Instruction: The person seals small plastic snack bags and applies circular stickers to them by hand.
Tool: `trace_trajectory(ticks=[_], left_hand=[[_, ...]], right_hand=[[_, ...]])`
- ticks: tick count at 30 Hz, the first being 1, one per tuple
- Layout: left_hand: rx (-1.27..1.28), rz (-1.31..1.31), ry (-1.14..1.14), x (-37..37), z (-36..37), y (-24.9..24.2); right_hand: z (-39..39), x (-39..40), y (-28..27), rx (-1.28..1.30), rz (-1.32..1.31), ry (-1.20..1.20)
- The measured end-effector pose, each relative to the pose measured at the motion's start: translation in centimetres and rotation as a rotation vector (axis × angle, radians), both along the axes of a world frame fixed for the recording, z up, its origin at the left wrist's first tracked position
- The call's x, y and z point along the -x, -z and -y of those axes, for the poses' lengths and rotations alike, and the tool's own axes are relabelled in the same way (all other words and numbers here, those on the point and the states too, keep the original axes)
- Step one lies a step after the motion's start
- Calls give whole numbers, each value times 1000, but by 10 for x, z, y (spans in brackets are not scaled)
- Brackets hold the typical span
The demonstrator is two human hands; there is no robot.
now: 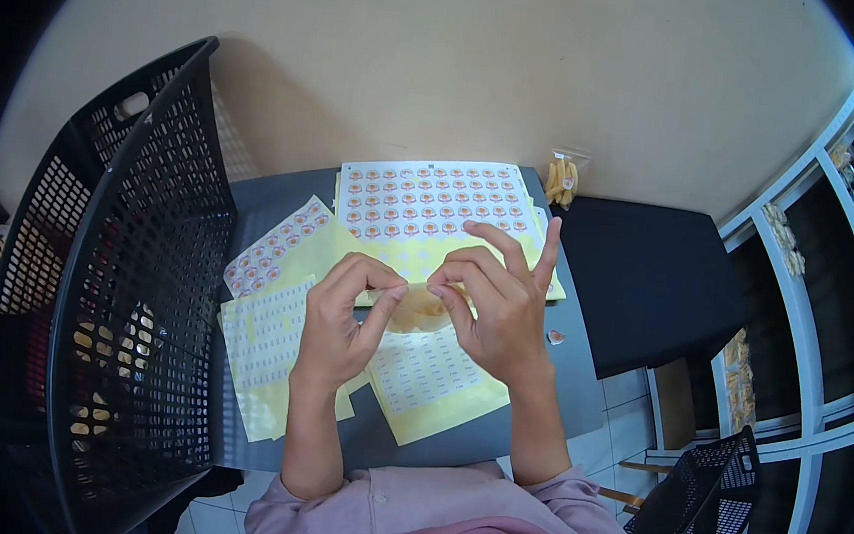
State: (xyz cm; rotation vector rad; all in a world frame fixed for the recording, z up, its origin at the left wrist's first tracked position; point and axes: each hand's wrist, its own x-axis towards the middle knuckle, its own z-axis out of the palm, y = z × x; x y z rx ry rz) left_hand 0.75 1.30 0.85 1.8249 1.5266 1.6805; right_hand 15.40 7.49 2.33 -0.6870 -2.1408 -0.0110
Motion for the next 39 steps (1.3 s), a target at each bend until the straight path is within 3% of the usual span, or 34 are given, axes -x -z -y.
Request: trace_trajectory(ticks=[7, 11, 13, 16, 17, 19, 21, 22, 23, 24, 25, 27, 28, 33, 37, 39], left_hand=[[-30, -32, -41, 13, 7, 5], [4, 96, 43, 19, 9, 13], [78, 382, 209, 19, 9, 18], [118, 348, 265, 2, 3, 24], [120, 348, 270, -1, 2, 30], [281, 620, 299, -5, -5, 53], [215, 662, 333, -1, -18, 82], [306, 961, 407, 1, -19, 88], [397, 1260, 479, 4, -22, 96], [333, 1457, 754, 9, -25, 109], [337, 1456, 762, 10, -28, 114], [286, 1874, 1005, 10, -30, 122], [297, 1984, 1025, 7, -32, 126], [374, 2004, 1167, -8, -34, 138], [438, 1939, 1074, -11, -39, 139], [536, 1869, 840, -13, -39, 138]], right_hand=[[-6, -8, -2, -44, 16, -37], [-13, -10, 1, 35, -44, -144], [-15, -11, 4, 77, -91, -184], [-17, -14, 11, 200, -142, -255], [-15, -12, 14, 264, -271, -275], [-15, -14, 22, 324, -402, -287], [-16, -22, 43, 364, -620, -171], [-13, -29, 55, 359, -622, -163], [-8, -39, 69, 463, -576, -39], [-3, -46, 81, 566, -529, 86], [1, -50, 92, 562, -530, 94], [8, -57, 110, 584, -206, 181], [11, -56, 119, 585, -206, 189], [13, -28, 142, 521, -63, 322], [16, -26, 149, 577, -27, 386], [18, -28, 146, 611, -55, 379]])
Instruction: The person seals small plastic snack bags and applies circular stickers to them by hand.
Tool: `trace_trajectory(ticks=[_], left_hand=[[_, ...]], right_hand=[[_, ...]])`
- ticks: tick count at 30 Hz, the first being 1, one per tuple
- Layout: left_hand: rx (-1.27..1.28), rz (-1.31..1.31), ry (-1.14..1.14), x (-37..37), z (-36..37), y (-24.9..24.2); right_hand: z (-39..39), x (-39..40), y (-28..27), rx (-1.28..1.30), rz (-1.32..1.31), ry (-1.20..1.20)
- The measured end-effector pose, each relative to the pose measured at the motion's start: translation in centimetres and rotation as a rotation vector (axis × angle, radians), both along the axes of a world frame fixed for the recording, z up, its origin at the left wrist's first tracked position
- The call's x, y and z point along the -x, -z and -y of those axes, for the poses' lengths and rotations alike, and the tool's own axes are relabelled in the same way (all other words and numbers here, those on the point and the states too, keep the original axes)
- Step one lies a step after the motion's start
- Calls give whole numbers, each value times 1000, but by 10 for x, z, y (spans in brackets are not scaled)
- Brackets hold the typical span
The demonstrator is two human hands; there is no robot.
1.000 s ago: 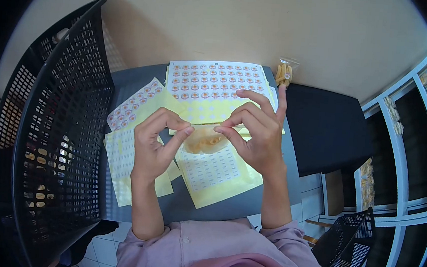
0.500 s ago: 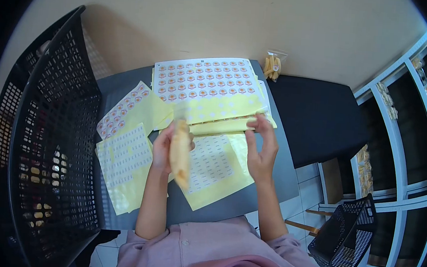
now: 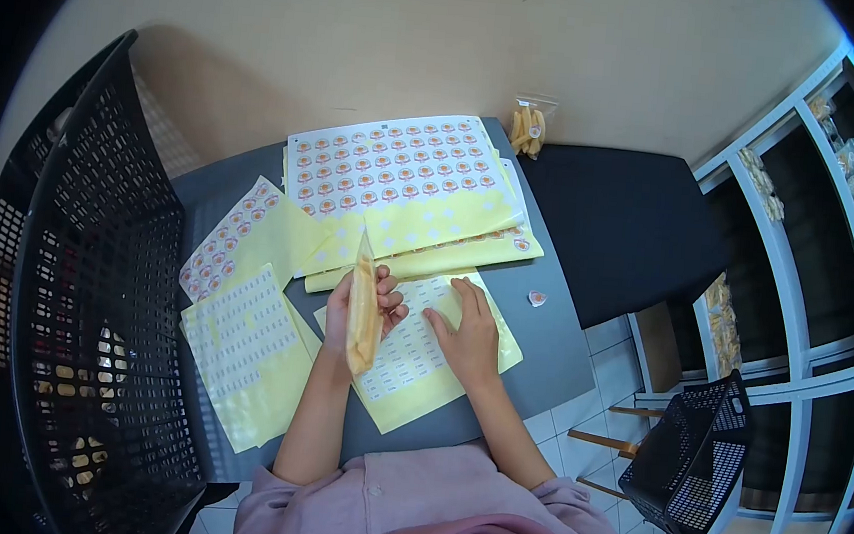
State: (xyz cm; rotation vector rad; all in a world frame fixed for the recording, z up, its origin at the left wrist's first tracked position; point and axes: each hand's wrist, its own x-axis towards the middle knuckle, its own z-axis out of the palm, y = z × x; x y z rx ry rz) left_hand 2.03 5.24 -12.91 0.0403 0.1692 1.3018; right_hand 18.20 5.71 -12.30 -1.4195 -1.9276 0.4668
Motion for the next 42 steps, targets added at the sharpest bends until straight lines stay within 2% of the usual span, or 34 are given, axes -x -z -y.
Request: trace_trajectory(ticks=[4, 5, 6, 7, 10, 29, 34, 42], left_hand=[[73, -158, -34, -1, 1, 0], [67, -188, -25, 0, 1, 1], [62, -218, -18, 0, 0, 2], [62, -218, -17, -1, 0, 2], [60, -212, -31, -2, 0, 3], [96, -216, -55, -5, 0, 0], [105, -230, -60, -6, 1, -1], [88, -228, -57, -6, 1, 0]], right_hand=[[-3, -3, -2, 95, -120, -20], [-3, -2, -2, 91, -121, -19], [-2, -1, -2, -17, -49, 25], [-1, -1, -1, -122, 22, 69], [-3, -3, 10, -129, 69, 46], [-3, -2, 4, -148, 35, 39], [-5, 1, -5, -12, 76, 101], [-4, 1, 2, -119, 2, 95]])
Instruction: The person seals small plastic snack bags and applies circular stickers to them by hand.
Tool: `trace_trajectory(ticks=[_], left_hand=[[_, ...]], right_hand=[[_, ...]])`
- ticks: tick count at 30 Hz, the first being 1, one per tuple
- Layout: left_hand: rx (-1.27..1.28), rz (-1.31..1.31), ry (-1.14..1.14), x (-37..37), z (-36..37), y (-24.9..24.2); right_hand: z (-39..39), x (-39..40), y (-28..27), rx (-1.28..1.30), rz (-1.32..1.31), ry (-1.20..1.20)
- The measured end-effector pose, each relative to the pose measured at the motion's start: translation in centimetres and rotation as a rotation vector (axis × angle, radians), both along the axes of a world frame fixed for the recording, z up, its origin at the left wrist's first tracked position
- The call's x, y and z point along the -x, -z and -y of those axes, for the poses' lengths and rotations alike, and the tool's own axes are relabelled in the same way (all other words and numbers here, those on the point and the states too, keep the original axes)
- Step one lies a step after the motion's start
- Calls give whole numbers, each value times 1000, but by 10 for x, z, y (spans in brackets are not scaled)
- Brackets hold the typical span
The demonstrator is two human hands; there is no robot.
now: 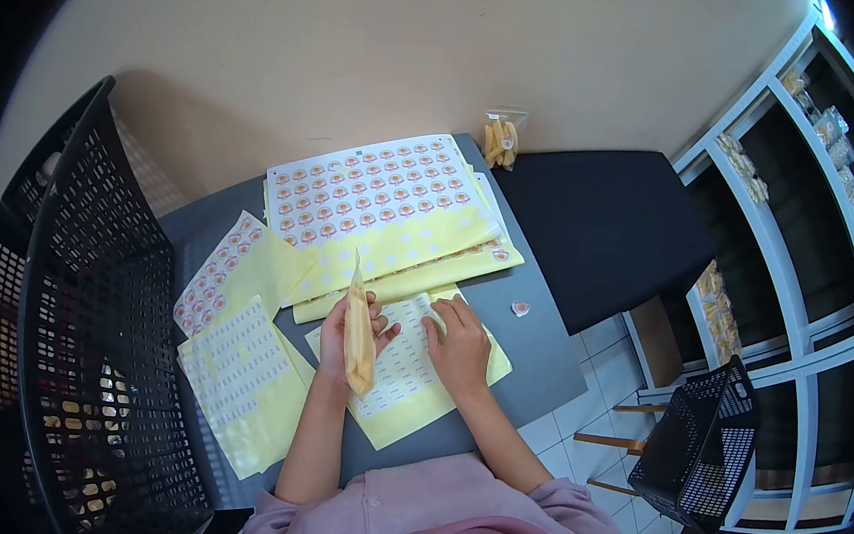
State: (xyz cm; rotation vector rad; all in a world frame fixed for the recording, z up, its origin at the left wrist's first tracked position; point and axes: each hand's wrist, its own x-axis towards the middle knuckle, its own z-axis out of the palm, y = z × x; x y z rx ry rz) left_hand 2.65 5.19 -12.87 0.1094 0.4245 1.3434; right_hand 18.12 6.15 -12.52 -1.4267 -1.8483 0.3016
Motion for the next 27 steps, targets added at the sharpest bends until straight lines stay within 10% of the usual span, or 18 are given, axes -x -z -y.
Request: trace_trajectory(ticks=[8, 17, 22, 27], left_hand=[[0, -17, -5, 0, 1, 0], [-72, -432, -136, -12, 7, -13], [-332, -1038, -309, -19, 11, -20], [-389, -993, -333, -21, 13, -24]], right_hand=[[-2, 3, -1, -9, 4, 7], [-7, -16, -23, 73, -777, 20], [0, 2, -68, 6, -735, -101], [-6, 35, -63, 23, -483, -198]])
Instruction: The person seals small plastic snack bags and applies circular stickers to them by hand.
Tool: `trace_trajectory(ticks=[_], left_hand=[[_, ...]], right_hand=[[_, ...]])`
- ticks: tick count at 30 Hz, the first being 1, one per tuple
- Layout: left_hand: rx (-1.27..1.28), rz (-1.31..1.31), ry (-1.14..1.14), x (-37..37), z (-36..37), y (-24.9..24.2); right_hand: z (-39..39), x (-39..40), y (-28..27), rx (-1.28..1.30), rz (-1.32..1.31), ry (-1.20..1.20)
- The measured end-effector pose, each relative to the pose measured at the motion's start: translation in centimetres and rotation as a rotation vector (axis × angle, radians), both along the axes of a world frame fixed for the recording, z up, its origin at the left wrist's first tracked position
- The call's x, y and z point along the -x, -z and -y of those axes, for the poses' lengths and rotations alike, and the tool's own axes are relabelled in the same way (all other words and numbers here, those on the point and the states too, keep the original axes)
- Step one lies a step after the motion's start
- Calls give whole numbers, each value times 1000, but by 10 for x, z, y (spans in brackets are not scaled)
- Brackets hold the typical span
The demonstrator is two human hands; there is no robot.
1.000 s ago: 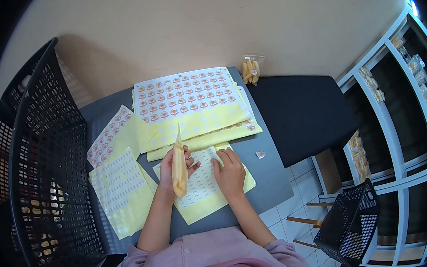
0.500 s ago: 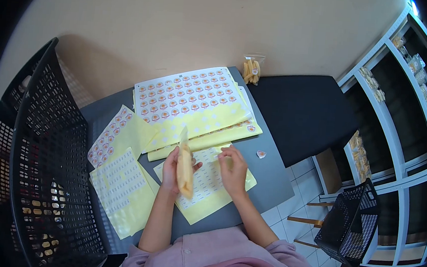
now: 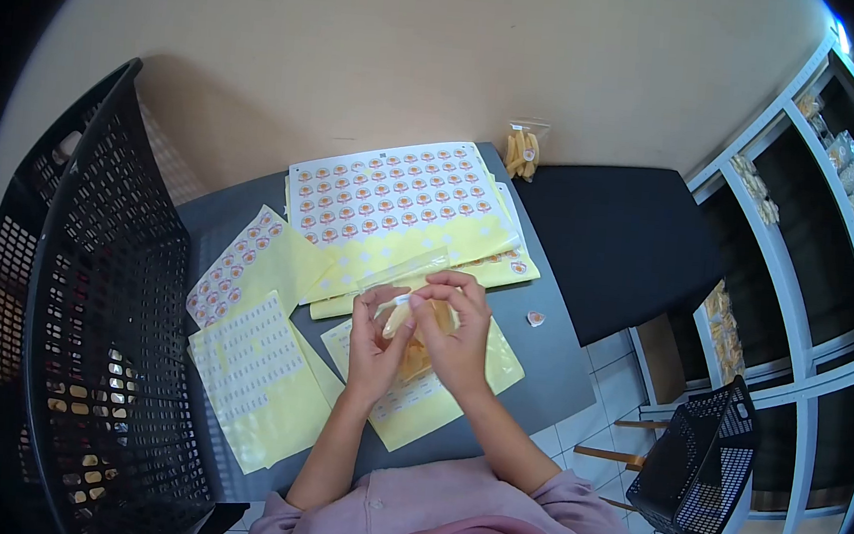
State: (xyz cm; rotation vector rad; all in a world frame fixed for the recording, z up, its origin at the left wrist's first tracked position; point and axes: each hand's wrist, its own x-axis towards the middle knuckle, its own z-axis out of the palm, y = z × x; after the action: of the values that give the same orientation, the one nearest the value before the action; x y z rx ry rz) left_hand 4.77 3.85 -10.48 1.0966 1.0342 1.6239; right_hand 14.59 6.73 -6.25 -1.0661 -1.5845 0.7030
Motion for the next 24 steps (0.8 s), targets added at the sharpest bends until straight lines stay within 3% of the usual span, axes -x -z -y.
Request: trace_trajectory(ticks=[7, 24], left_hand=[[-29, 2, 11, 0, 3, 0], [-15, -8, 1, 0, 4, 5]], right_hand=[[10, 25, -4, -41, 207, 102], [3, 29, 2, -112, 232, 221]])
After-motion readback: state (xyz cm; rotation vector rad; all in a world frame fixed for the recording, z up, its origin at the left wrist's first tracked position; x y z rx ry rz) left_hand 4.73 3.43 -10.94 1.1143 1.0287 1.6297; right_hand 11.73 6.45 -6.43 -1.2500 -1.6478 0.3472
